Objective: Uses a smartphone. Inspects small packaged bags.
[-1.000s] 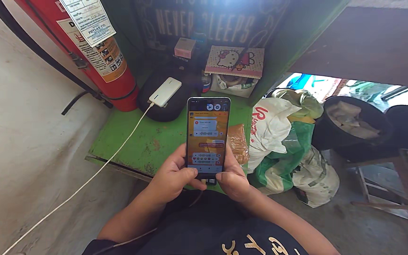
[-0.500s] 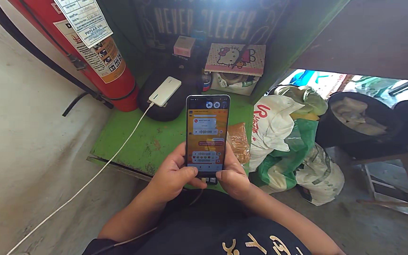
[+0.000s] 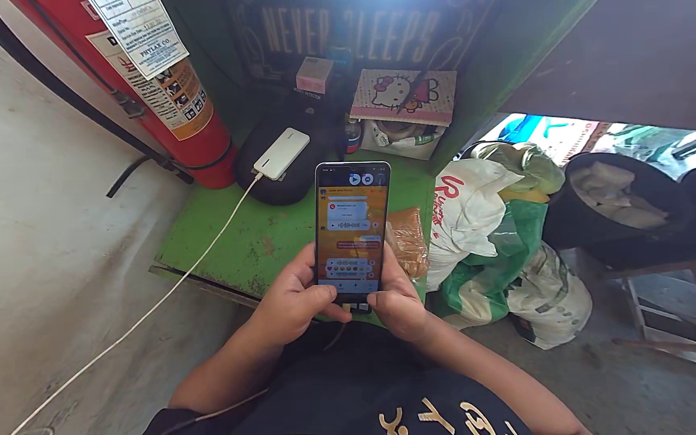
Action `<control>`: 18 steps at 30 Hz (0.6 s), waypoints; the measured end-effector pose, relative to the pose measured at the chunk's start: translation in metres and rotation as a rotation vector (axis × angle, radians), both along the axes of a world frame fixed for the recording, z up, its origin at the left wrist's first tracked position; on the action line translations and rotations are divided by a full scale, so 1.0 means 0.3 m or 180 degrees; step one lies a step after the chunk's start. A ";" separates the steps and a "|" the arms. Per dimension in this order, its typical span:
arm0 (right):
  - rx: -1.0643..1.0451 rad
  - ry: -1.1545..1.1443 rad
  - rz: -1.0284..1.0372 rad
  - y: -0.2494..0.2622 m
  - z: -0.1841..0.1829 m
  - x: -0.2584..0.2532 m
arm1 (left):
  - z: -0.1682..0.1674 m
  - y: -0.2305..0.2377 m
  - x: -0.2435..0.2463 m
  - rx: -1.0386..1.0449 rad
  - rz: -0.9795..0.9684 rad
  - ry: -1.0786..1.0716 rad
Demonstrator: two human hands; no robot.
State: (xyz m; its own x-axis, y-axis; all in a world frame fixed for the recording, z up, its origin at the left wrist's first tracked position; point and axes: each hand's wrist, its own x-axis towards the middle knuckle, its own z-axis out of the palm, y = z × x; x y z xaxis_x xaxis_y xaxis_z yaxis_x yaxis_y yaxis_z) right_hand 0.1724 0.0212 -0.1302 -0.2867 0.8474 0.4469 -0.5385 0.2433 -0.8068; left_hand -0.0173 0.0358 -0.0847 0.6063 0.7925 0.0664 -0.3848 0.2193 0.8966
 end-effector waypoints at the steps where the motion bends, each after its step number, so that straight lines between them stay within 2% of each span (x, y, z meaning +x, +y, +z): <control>1: 0.0003 -0.0012 -0.0002 -0.001 0.000 0.000 | -0.001 -0.001 0.000 0.0008 -0.0004 -0.0004; 6: -0.0020 0.0058 0.0145 0.004 -0.003 0.004 | -0.002 -0.005 -0.003 0.0044 0.0024 0.0012; 11: -0.0541 0.0453 0.0619 0.021 -0.011 0.012 | -0.002 -0.004 -0.003 -0.0316 -0.0132 -0.0039; 15: -0.0788 0.0966 0.0979 0.037 0.008 -0.006 | 0.004 -0.011 0.004 -0.0084 -0.0283 0.0049; 18: -0.0817 0.1085 0.0979 0.040 0.016 -0.011 | 0.006 -0.013 0.004 0.0029 -0.0316 0.0056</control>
State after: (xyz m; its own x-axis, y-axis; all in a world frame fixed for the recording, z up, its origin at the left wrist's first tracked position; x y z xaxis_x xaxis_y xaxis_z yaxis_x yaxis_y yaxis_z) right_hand 0.1692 0.0331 -0.1253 -0.4140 0.8414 0.3474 -0.7962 -0.1498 -0.5861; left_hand -0.0162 0.0319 -0.0830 0.6830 0.7278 0.0621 -0.3458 0.2473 0.9052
